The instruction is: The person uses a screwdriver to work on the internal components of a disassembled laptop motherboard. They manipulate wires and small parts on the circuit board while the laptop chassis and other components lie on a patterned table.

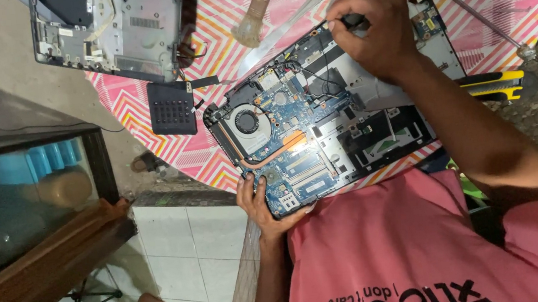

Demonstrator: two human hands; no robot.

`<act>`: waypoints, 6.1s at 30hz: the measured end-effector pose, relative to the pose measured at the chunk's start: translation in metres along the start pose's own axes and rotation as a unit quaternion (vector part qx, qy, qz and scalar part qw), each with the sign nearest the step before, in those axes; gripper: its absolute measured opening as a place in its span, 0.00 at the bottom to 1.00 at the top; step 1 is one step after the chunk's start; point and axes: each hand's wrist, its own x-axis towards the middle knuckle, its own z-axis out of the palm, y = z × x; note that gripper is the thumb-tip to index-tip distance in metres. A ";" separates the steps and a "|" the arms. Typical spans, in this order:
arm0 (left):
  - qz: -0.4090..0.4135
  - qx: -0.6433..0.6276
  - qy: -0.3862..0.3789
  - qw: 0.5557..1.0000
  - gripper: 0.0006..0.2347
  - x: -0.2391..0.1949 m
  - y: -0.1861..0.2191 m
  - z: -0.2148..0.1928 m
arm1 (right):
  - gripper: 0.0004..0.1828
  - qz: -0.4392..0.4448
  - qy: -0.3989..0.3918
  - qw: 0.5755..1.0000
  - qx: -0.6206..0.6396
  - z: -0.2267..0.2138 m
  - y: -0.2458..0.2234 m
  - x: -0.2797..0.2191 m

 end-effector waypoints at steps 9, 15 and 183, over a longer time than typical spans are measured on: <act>-0.003 -0.004 -0.001 1.000 0.47 0.004 0.004 -0.002 | 0.03 0.017 0.012 1.000 -0.017 0.000 -0.004 -0.001; 0.002 -0.003 0.003 1.000 0.47 0.003 0.002 0.000 | 0.04 0.011 0.001 0.999 -0.031 0.006 0.005 -0.004; -0.010 -0.106 0.064 0.992 0.40 0.017 0.005 -0.017 | 0.19 -0.056 -0.326 0.933 0.142 -0.207 -0.256 -0.037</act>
